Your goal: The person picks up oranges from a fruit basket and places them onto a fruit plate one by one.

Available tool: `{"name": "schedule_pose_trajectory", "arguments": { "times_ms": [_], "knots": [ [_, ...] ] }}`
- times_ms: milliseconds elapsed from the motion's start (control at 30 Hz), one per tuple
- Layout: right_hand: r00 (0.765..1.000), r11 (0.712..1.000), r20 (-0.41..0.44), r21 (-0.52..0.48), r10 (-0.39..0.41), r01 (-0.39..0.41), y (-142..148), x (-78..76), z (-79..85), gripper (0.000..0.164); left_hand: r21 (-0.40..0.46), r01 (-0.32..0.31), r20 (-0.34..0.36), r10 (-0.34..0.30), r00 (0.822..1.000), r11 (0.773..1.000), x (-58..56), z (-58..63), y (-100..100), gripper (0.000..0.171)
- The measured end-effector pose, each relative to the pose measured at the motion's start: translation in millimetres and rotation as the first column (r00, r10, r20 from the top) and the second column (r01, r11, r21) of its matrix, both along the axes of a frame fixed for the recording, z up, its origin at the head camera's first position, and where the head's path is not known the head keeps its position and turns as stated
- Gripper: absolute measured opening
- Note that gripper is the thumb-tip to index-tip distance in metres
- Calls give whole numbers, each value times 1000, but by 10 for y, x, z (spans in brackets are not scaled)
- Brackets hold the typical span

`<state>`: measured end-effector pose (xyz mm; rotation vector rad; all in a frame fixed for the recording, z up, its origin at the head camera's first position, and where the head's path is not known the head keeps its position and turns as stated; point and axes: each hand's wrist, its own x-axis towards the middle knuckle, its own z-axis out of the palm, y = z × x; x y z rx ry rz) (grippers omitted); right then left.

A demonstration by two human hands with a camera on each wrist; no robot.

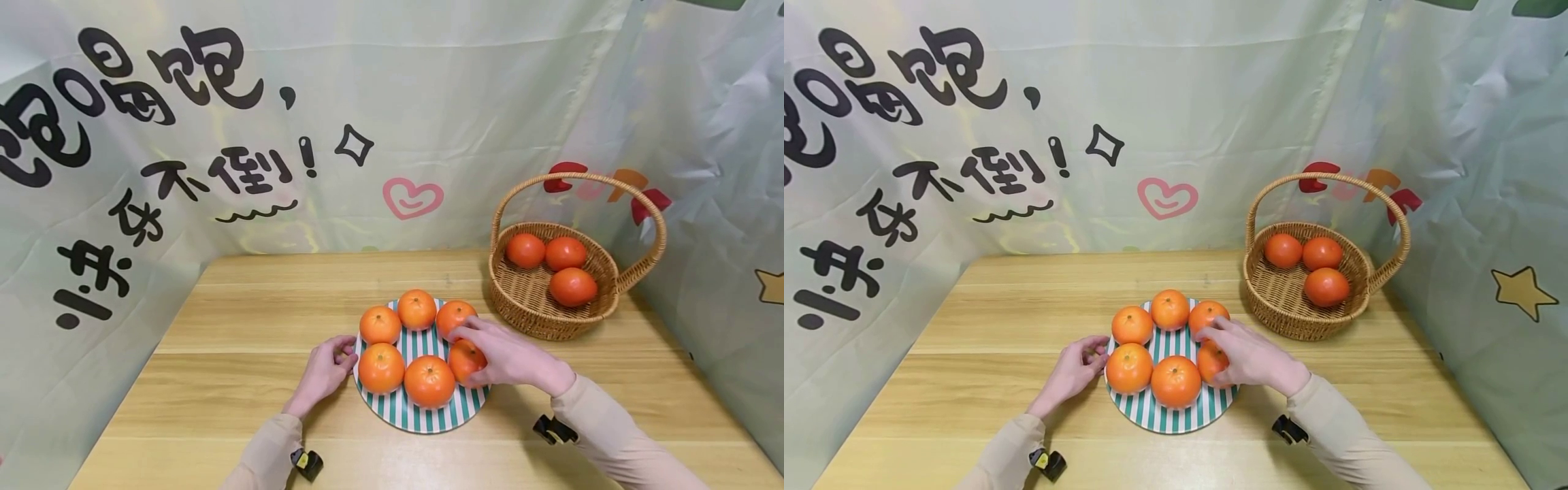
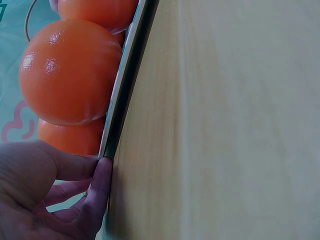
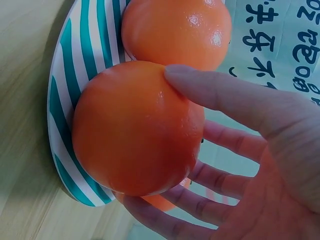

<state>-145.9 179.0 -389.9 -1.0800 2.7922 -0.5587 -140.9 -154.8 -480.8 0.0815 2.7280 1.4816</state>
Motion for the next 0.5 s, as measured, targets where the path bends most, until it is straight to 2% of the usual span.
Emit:
{"name": "schedule_pose_trajectory", "arguments": {
  "times_ms": [333,500],
  "knots": [
    [1000,1000,2,-5,-3,3,15,0,17,57,-5,5,-10,-5,1000,1000,8,17,0,34],
    [999,998,-1,-22,-54,54,93,-36,96,49,-4,-2,1,2,1000,1000,3,12,4,34]
  ]
}}
